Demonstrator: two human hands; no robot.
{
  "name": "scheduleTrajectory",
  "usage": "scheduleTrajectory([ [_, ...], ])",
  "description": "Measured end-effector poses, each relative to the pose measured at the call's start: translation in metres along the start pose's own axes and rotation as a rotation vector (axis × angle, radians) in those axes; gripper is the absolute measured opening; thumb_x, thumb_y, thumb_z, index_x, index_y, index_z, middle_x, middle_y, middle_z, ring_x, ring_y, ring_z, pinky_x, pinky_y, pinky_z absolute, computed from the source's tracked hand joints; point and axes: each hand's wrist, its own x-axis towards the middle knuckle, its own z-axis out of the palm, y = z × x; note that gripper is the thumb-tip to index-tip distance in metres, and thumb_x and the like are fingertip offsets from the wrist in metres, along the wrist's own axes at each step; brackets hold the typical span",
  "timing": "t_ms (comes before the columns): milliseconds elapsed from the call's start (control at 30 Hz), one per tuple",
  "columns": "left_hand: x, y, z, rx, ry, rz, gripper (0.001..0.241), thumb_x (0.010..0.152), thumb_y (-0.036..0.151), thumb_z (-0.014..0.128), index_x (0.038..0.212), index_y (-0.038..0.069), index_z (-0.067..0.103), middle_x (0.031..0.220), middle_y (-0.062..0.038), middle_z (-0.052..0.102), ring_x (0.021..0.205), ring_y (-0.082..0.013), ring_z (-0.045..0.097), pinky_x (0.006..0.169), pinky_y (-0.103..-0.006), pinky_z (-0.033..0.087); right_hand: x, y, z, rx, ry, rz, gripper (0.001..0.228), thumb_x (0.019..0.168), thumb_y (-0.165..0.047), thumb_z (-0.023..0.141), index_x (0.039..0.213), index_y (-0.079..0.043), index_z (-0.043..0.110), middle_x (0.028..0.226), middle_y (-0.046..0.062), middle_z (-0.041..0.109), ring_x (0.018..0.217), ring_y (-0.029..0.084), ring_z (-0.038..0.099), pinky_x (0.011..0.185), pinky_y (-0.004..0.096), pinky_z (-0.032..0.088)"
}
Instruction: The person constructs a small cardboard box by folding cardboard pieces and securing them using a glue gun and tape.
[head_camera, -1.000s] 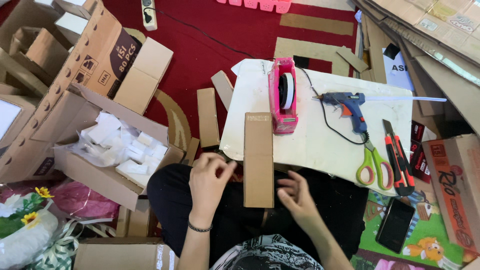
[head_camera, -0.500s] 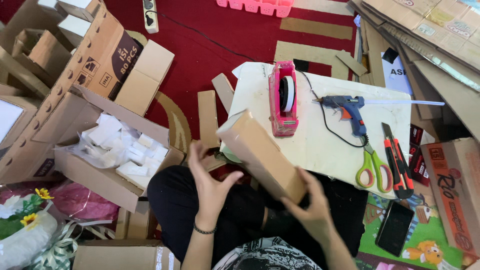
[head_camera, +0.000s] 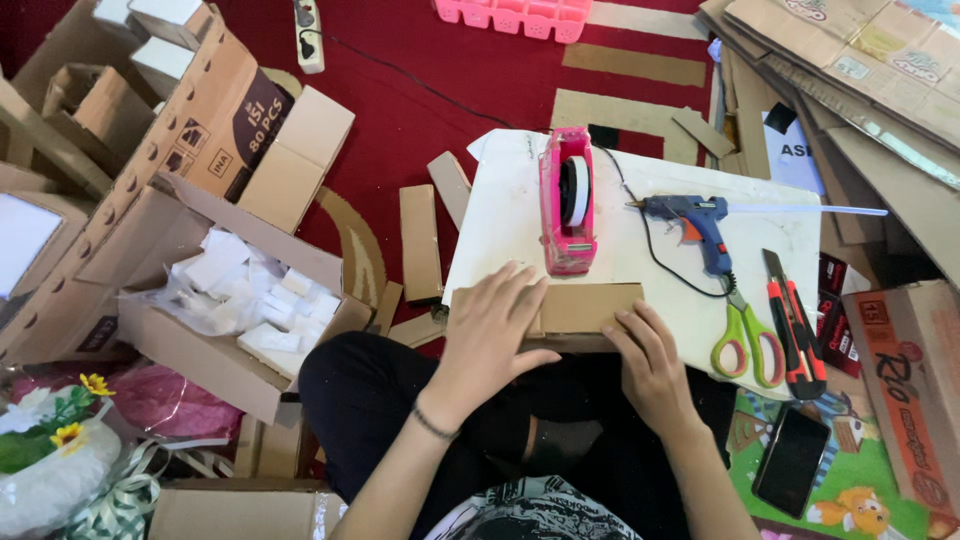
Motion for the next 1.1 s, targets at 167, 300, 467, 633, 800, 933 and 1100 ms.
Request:
scheduleTrajectory([
  [167,0.012,-0.013,0.045,0.106,-0.160,-0.029,0.096,0.060,0.055,0.073,0.135,0.005,0.042,0.132,-0.017,0.048,0.128,-0.0322,0.039,0.106,-0.0456,0.026,-0.022,0.011,0.024,-0.087,0.029,0.030,0.040,0.082,0.002,0.056,0.120,-0.009,0.054,0.122,0.016,0.049,0.117,0.039,0.049,0.100,0.047,0.043],
  [300,0.015,-0.025,0.062,0.055,-0.205,-0.060,0.084,0.066,0.048,0.074,0.133,0.007,0.043,0.117,-0.012,0.052,0.119,-0.0287,0.046,0.104,-0.0448,0.026,-0.023,0.011,0.020,-0.033,-0.031,0.106,0.049,0.078,-0.024,0.067,0.124,-0.012,0.053,0.127,0.012,0.048,0.123,0.032,0.046,0.105,0.048,0.036],
  [467,0.014,-0.028,0.070,0.050,-0.060,-0.038,0.078,0.067,0.044,0.075,0.129,0.009,0.044,0.111,-0.011,0.052,0.114,-0.0284,0.049,0.104,-0.0454,0.026,-0.013,0.015,0.015,-0.098,0.079,0.142,0.031,0.081,-0.011,0.067,0.111,-0.017,0.065,0.114,0.002,0.061,0.108,0.023,0.058,0.095,0.040,0.044],
  [633,0.025,-0.002,0.038,-0.002,-0.134,-0.054,0.091,0.067,0.058,0.067,0.132,0.000,0.041,0.124,-0.019,0.049,0.125,-0.0354,0.041,0.110,-0.0547,0.014,-0.010,0.019,0.019,-0.052,0.199,0.126,0.016,0.080,-0.008,0.069,0.093,-0.018,0.072,0.101,-0.001,0.068,0.090,0.020,0.062,0.083,0.034,0.047],
  [800,0.028,-0.005,0.046,0.002,-0.243,-0.065,0.077,0.073,0.046,0.068,0.133,0.006,0.043,0.123,-0.012,0.051,0.122,-0.0283,0.045,0.108,-0.0508,0.020,-0.001,0.027,0.008,0.191,0.153,0.368,0.009,0.079,-0.019,0.072,0.087,-0.016,0.071,0.093,0.000,0.068,0.088,0.022,0.062,0.084,0.036,0.043],
  [933,0.032,-0.003,0.040,-0.031,-0.265,-0.097,0.098,0.067,0.044,0.074,0.140,-0.001,0.027,0.118,-0.021,0.053,0.116,-0.0335,0.049,0.104,-0.0500,0.028,0.042,0.031,0.014,0.407,0.062,0.829,0.013,0.086,-0.023,0.069,0.094,-0.013,0.069,0.094,0.007,0.063,0.090,0.025,0.060,0.078,0.034,0.045],
  [1100,0.037,0.007,0.016,-0.141,-0.151,-0.116,0.103,0.057,0.045,0.080,0.136,0.001,0.032,0.129,-0.020,0.041,0.122,-0.0360,0.043,0.102,-0.0538,0.030,0.083,0.046,0.050,0.358,-0.025,0.937,0.022,0.082,-0.037,0.072,0.092,-0.018,0.071,0.098,0.004,0.062,0.091,0.025,0.060,0.079,0.035,0.046],
])
